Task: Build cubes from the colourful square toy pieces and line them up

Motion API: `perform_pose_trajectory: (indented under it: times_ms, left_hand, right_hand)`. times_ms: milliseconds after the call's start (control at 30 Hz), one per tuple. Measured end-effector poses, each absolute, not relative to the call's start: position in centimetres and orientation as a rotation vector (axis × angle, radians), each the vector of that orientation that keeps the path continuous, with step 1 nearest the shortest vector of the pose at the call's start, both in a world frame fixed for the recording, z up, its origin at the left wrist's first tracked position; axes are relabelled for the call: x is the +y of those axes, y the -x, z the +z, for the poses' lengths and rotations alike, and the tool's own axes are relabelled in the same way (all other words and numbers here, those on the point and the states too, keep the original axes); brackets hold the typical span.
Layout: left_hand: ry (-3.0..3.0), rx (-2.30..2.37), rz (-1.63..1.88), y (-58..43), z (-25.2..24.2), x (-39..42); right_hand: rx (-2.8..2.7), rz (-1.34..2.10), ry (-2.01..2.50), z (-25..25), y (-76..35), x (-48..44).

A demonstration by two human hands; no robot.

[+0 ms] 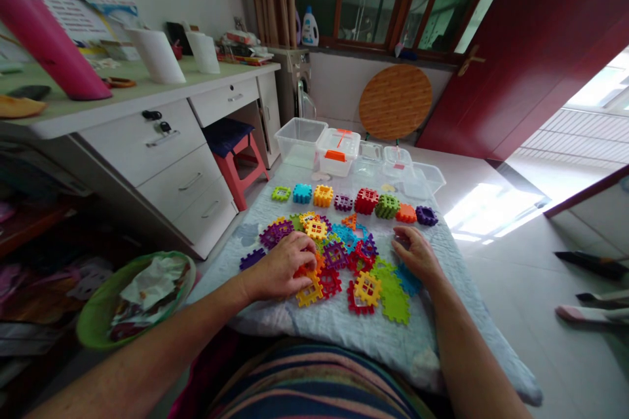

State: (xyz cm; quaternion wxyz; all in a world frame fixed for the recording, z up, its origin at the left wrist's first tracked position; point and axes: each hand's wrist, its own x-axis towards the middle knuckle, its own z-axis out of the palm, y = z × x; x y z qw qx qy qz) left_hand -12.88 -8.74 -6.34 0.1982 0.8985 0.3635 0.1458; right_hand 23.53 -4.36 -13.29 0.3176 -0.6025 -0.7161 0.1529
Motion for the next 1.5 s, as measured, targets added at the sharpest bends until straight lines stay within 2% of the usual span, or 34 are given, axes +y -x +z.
perform_pose_trajectory:
  times_ms: [433, 600, 733, 867, 1067, 1500]
  left_hand:
    - [-2.367, 1.178, 0.474, 12.0, -6.0, -9.4]
    - [-2.265, 1.139, 0.444, 12.7, -4.2, -9.0]
    - [-2.327, 1.207, 0.598, 13.5, -2.5, -8.4]
    - [-2.569, 1.407, 0.753, 14.0, -3.0, -8.1]
    - [-2.720, 1.387, 0.619, 14.9, -5.2, -8.4]
    - [-2.634, 1.190, 0.178, 15.8, -4.9, -6.2]
  right_hand:
    - [-1.880, 0.406, 1.586, -13.0, -23.3, -4.5]
    - [-1.877, 0.402, 1.577, -12.9, -23.2, -4.6]
    - [-1.888, 0.394, 1.583, -12.9, -23.2, -4.5]
    - [-1.902, 0.389, 1.586, -13.0, -23.4, -4.5]
    - [-1.895, 0.391, 1.575, -13.0, -23.4, -4.5]
    - [-1.895, 0.408, 1.600, -12.9, -23.3, -4.5]
